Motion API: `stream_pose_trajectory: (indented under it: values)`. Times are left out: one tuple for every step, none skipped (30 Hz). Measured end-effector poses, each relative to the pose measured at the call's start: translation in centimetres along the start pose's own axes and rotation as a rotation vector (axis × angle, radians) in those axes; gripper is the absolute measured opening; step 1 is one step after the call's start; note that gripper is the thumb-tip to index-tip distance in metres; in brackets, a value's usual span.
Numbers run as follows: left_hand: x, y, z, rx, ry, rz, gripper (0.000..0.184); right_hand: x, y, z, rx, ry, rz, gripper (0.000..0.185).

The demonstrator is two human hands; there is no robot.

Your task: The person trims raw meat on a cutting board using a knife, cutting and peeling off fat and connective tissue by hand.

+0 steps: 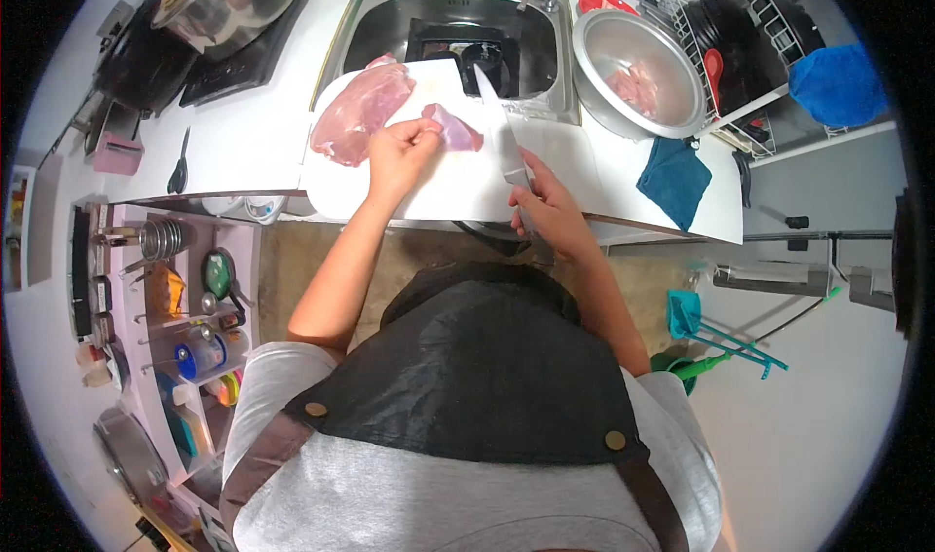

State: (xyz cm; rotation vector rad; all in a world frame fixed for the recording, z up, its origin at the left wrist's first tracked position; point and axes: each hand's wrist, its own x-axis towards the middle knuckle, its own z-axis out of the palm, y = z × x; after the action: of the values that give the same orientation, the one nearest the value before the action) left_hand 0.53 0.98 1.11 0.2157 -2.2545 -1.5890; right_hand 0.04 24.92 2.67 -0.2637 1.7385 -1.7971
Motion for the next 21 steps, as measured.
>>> stream_pose_trajectory:
  values:
    - [0.5, 0.9, 0.2, -0.001, 0.007, -0.001, 0.017, 0.0, -0.4, 0.0, 0.010, 0.023, 0.011, 0.057]
    - [1.0, 1.8, 0.5, 0.093, -0.043, 0.105, 0.017, 0.1, -0.6, 0.1, 0.020, 0.045, 0.024, 0.058]
    - [1.5, 2.5, 0.6, 0.189, -0.096, 0.210, 0.017, 0.1, -0.5, -0.1, 0.018, 0.040, 0.024, 0.058]
    - [2.1, 2.8, 0.4, 0.191, -0.092, 0.209, 0.017, 0.1, -0.2, -0.5, 0.042, 0.076, 0.017, 0.057]
    - [2.8, 3.0, 0.4, 0.154, -0.188, 0.119, 0.017, 0.1, 0.0, -1.0, 0.066, 0.116, 0.008, 0.056]
    - [3.3, 3.6, 0.5, 0.116, -0.286, 0.033, 0.017, 0.0, 0.0, -1.3, 0.066, 0.119, 0.004, 0.056]
    - [3.6, 5.3, 0.0, 0.173, -0.301, 0.012, 0.016, -0.3, 0.1, -1.7, 0.067, 0.131, -0.013, 0.056]
    - [3.9, 5.2, -0.4, 0.172, -0.308, 0.019, 0.016, -0.5, 0.1, -2.0, 0.069, 0.145, -0.028, 0.056]
    - [4.2, 5.0, -0.9, 0.053, -0.305, 0.036, 0.016, -0.7, 0.2, -2.4, 0.074, 0.155, -0.030, 0.056]
    - [4.4, 4.8, -1.4, -0.064, -0.304, 0.048, 0.016, -1.0, 0.4, -2.6, 0.090, 0.152, -0.021, 0.057]
    - [4.4, 4.5, -1.7, -0.059, -0.316, 0.042, 0.016, -1.3, 0.7, -2.5, 0.109, 0.148, -0.008, 0.058]
    - [4.2, 4.1, -1.9, -0.069, -0.337, -0.007, 0.018, -1.5, 0.9, -2.3, 0.120, 0.154, -0.001, 0.058]
    - [4.0, 3.7, -2.0, -0.080, -0.355, -0.053, 0.020, -1.4, 0.9, -2.2, 0.080, 0.145, 0.022, 0.058]
    - [4.0, 3.2, -2.3, -0.094, -0.372, -0.096, 0.022, -1.5, 0.9, -2.1, 0.037, 0.136, 0.043, 0.059]
    - [3.4, 0.9, -2.6, 0.014, -0.341, -0.110, 0.024, -1.5, 1.1, -2.0, 0.040, 0.142, 0.041, 0.059]
    - [2.0, 0.8, -2.6, 0.142, -0.236, -0.134, 0.024, -1.5, 1.4, -1.6, 0.043, 0.113, 0.052, 0.059]
    - [0.9, -0.2, -3.1, 0.106, -0.262, -0.167, 0.022, -1.3, 1.8, -1.2, 0.050, 0.083, 0.059, 0.059]
    - [0.2, -1.4, -3.9, 0.073, -0.292, -0.202, 0.019, -1.1, 2.1, -0.6, 0.062, 0.089, 0.054, 0.059]
    - [-0.4, -1.9, -4.2, 0.081, -0.303, -0.206, 0.019, -1.1, 2.6, 0.1, 0.146, 0.034, 0.061, 0.060]
    - [-1.1, -2.4, -4.4, 0.095, -0.243, -0.200, 0.016, -1.3, 3.0, 0.9, 0.225, -0.022, 0.072, 0.061]
    - [-1.6, -2.8, -4.5, 0.106, -0.179, -0.192, 0.014, -1.3, 2.5, 1.6, 0.227, -0.071, 0.110, 0.059]
